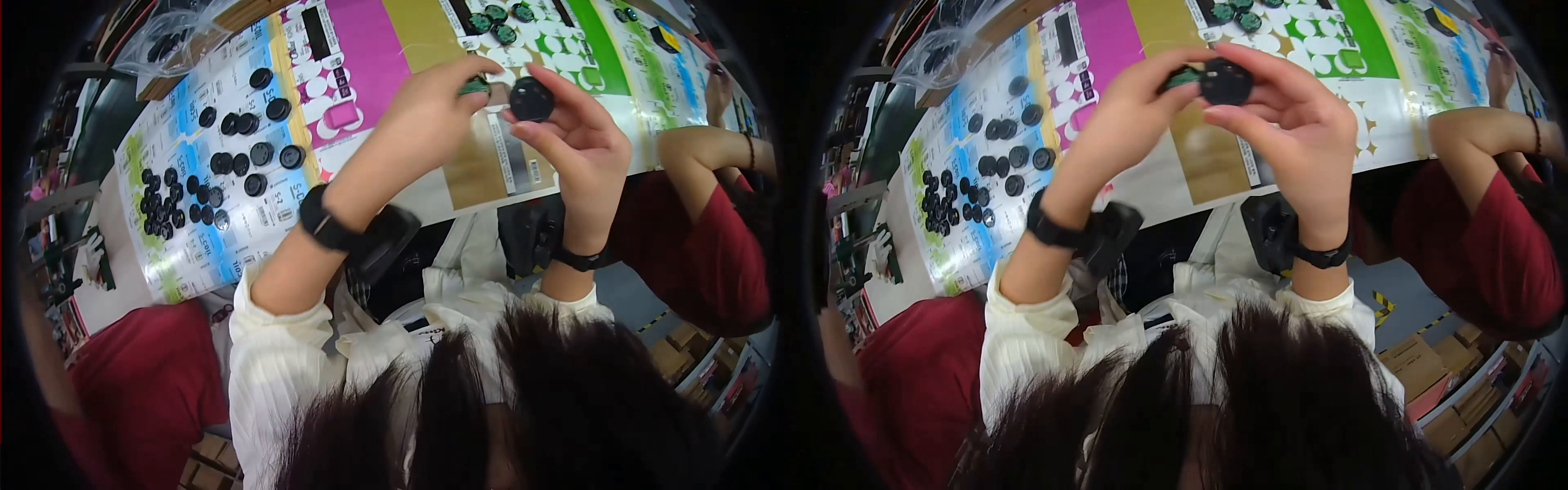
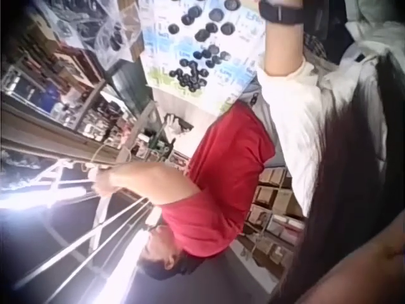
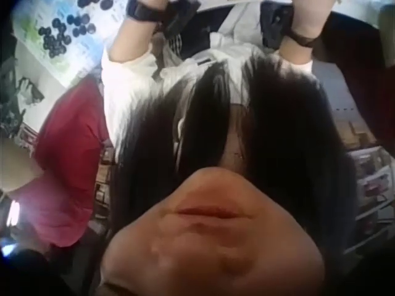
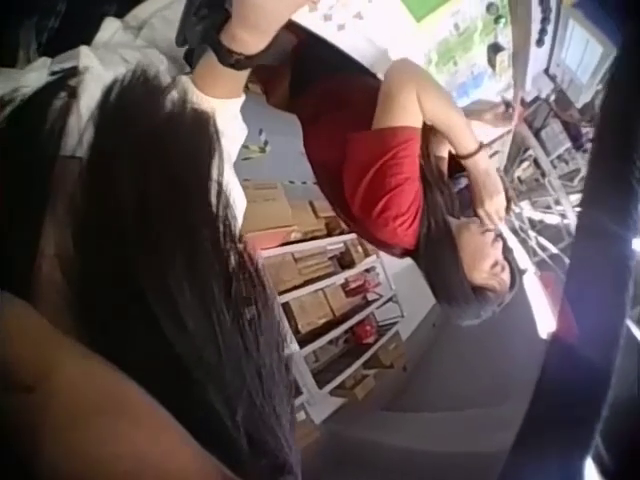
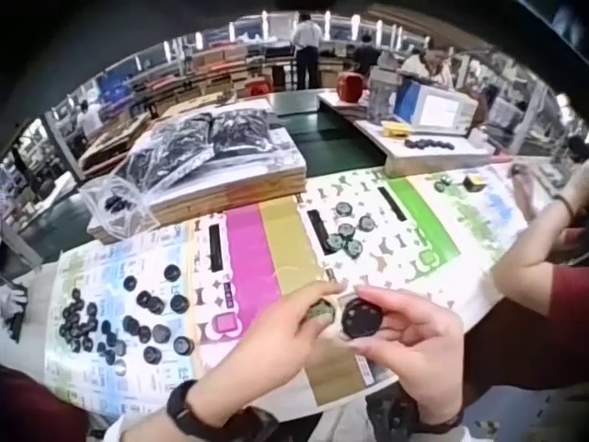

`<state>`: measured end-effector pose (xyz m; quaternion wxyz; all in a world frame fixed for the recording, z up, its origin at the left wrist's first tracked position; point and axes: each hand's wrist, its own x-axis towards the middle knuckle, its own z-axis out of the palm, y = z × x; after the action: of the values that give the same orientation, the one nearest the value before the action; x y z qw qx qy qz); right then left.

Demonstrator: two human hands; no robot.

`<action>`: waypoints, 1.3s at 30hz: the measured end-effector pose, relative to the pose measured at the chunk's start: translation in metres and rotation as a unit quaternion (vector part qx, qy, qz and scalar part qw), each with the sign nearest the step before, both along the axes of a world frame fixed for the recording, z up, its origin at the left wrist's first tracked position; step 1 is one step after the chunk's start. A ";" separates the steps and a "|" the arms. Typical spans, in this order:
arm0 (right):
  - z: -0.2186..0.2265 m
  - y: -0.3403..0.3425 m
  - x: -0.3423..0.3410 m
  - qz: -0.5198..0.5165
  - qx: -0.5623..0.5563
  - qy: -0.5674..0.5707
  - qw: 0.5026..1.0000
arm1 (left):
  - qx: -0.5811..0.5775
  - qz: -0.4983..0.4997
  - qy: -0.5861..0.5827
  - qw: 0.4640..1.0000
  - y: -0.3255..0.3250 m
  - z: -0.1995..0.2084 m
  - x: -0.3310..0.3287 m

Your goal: Assembling and inspecting small black electronic components at a workbench according to a layout guide.

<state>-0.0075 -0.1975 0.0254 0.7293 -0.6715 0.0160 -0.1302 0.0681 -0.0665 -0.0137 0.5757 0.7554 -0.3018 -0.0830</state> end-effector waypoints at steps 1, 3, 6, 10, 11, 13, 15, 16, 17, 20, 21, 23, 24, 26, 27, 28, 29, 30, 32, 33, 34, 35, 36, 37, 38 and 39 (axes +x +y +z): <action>0.000 0.004 0.002 0.039 -0.005 -0.003 0.999 | -0.026 0.005 0.074 0.997 0.012 0.010 -0.008; -0.004 0.013 0.007 0.052 -0.050 -0.036 0.997 | -0.042 -0.008 0.184 0.982 0.033 0.034 -0.020; -0.001 0.023 0.010 0.072 -0.151 -0.108 0.980 | -0.103 -0.004 0.292 0.951 0.050 0.048 -0.035; 0.001 0.038 0.014 0.084 -0.276 -0.194 0.938 | -0.207 0.036 0.302 0.930 0.074 0.049 -0.049; 0.002 0.041 0.013 0.085 -0.282 -0.180 0.939 | -0.226 0.029 0.307 0.924 0.077 0.051 -0.051; 0.004 0.045 0.012 0.087 -0.295 -0.151 0.939 | -0.245 0.023 0.317 0.916 0.080 0.051 -0.055; 0.007 0.047 0.013 0.085 -0.320 -0.158 0.930 | -0.243 0.039 0.306 0.920 0.081 0.049 -0.058; 0.008 0.050 0.013 0.085 -0.341 -0.170 0.920 | -0.241 0.050 0.299 0.922 0.084 0.047 -0.060; 0.008 0.052 0.014 0.085 -0.363 -0.183 0.910 | -0.240 0.053 0.302 0.921 0.088 0.045 -0.061; 0.010 0.054 0.017 0.082 -0.382 -0.236 0.890 | -0.239 0.051 0.270 0.931 0.096 0.036 -0.060; 0.010 0.054 0.018 0.078 -0.392 -0.264 0.878 | -0.239 0.052 0.271 0.931 0.097 0.034 -0.060; 0.005 0.049 0.020 0.086 -0.393 -0.295 0.867 | -0.270 0.045 0.273 0.922 0.097 0.028 -0.059; 0.003 0.051 0.022 0.099 -0.386 -0.329 0.856 | -0.284 0.048 0.273 0.918 0.100 0.028 -0.061; 0.004 0.057 0.020 0.116 -0.373 -0.365 0.845 | -0.281 0.059 0.273 0.918 0.107 0.029 -0.065; 0.014 0.060 0.013 0.116 -0.414 -0.312 0.847 | -0.283 0.053 0.279 0.916 0.105 0.027 -0.064; 0.024 0.063 0.006 0.116 -0.453 -0.259 0.845 | -0.285 0.048 0.285 0.914 0.103 0.026 -0.064; 0.029 0.064 0.003 0.115 -0.490 -0.204 0.840 | -0.287 0.045 0.287 0.913 0.102 0.025 -0.064; 0.028 0.063 0.003 0.115 -0.493 -0.202 0.839 | -0.295 0.044 0.291 0.909 0.100 0.026 -0.063; 0.025 0.063 0.005 0.121 -0.464 -0.231 0.846 | -0.305 0.049 0.296 0.904 0.100 0.032 -0.066; 0.023 0.063 0.006 0.125 -0.449 -0.246 0.850 | -0.304 0.052 0.295 0.904 0.100 0.034 -0.067; 0.019 0.063 0.008 0.127 -0.438 -0.259 0.852 | -0.302 0.056 0.294 0.905 0.100 0.034 -0.068; 0.015 0.063 0.010 0.129 -0.426 -0.271 0.854 | -0.301 0.060 0.293 0.905 0.099 0.033 -0.068; 0.011 0.062 0.013 0.131 -0.413 -0.284 0.855 | -0.299 0.065 0.292 0.906 0.099 0.032 -0.067; 0.007 0.061 0.015 0.132 -0.402 -0.296 0.857 | -0.301 0.063 0.293 0.905 0.098 0.031 -0.067; 0.003 0.060 0.016 0.134 -0.390 -0.307 0.858 | -0.301 0.058 0.294 0.905 0.098 0.029 -0.067; 0.002 0.061 0.018 0.136 -0.374 -0.322 0.859 | -0.299 0.057 0.292 0.907 0.099 0.030 -0.067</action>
<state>0.0105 -0.1367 0.0274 0.3977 -0.8101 -0.3613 -0.2346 0.0013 0.0328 0.0168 0.8410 0.5053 -0.0873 -0.1728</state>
